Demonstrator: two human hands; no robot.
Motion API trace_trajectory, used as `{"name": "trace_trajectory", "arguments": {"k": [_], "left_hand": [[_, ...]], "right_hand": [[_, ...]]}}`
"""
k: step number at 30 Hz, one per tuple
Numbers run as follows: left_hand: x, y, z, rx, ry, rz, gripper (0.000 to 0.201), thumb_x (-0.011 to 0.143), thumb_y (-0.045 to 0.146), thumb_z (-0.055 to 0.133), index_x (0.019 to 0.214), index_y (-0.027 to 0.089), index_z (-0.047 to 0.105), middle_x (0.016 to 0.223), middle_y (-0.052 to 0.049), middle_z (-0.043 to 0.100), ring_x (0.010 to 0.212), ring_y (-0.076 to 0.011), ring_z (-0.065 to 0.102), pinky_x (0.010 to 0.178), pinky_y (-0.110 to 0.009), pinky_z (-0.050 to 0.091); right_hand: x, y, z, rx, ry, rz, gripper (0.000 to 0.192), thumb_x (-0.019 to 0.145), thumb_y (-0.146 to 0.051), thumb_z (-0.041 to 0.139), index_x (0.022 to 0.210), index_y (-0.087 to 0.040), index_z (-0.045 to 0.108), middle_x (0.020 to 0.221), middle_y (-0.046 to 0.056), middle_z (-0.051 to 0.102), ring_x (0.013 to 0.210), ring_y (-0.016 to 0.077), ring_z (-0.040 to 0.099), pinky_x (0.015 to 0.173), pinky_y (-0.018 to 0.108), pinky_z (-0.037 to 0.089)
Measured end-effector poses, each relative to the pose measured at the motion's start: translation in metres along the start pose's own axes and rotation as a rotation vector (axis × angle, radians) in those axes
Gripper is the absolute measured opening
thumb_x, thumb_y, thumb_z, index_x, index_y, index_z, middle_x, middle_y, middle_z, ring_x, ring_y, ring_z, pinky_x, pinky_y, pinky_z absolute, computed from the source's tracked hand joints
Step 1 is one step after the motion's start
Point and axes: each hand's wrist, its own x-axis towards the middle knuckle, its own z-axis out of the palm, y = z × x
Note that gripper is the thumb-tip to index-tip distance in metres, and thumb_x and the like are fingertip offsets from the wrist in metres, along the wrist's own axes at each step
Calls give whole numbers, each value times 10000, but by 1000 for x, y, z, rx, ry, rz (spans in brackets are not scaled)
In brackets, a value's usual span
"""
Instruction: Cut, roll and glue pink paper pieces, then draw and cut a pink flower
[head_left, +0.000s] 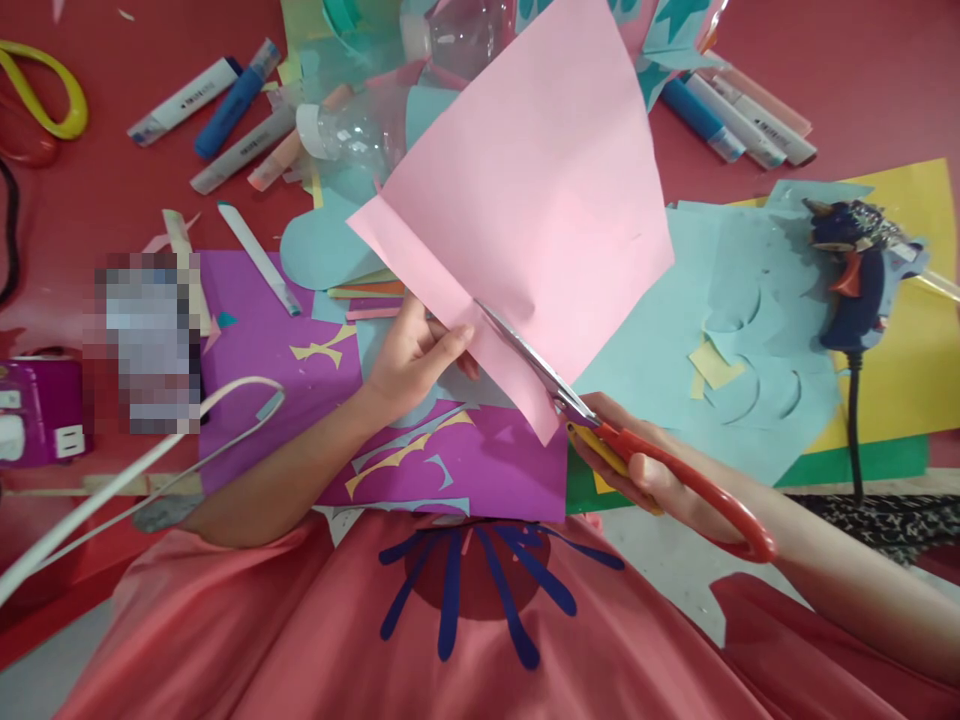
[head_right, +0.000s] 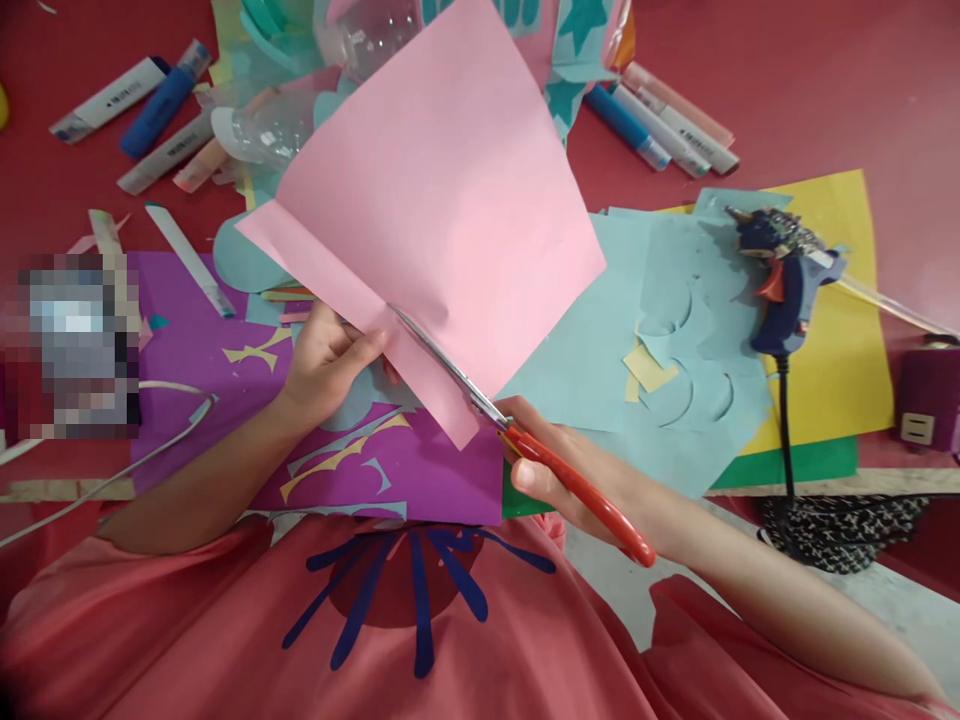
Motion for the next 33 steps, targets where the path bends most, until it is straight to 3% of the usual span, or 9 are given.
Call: {"name": "trace_trajectory", "arguments": {"k": [9,19,22,26,30,33], "left_hand": [[0,1,0,46,-7,25,495,824,574,677,1063,243,397,578,79,615,435,-135,626,421,-240,491],[-1,-3,-2,38,6,6,459,823,544,680,1058,242,428,632,58,619,436,-133,603,462,-275,518],[0,-6,-4,89,71,45,454,792,548,701,1054,235,502,696,34,632,547,-147,639,560,-308,560],[0,-7,-7,152,187,69,354,794,547,671,874,211,590,755,0,613,771,-181,653,733,-341,570],[-2,-5,-8,192,229,-11,384,817,553,643,713,196,548,634,14,522,629,-142,569,621,-301,516],[-1,0,-6,231,237,29,424,802,603,656,755,198,541,613,24,522,575,-124,548,546,-273,485]], "right_hand": [[4,17,4,203,-48,-4,635,804,-823,451,1051,-238,422,612,-93,328,494,67,234,400,200,210],[7,11,6,127,22,44,703,752,-860,472,1037,-217,458,604,-88,332,471,69,274,398,214,212],[6,12,4,98,2,21,680,785,-846,441,1058,-223,448,604,-87,348,478,73,283,417,216,225],[5,16,1,26,-40,-32,620,840,-807,405,1064,-230,442,632,-73,392,511,86,322,462,228,267],[1,20,-2,8,-44,-83,564,865,-780,395,1044,-246,415,649,-73,385,520,89,295,470,234,259],[-2,21,-3,3,-62,-70,558,860,-788,391,1020,-254,393,664,-70,382,543,95,293,495,242,265]]}}
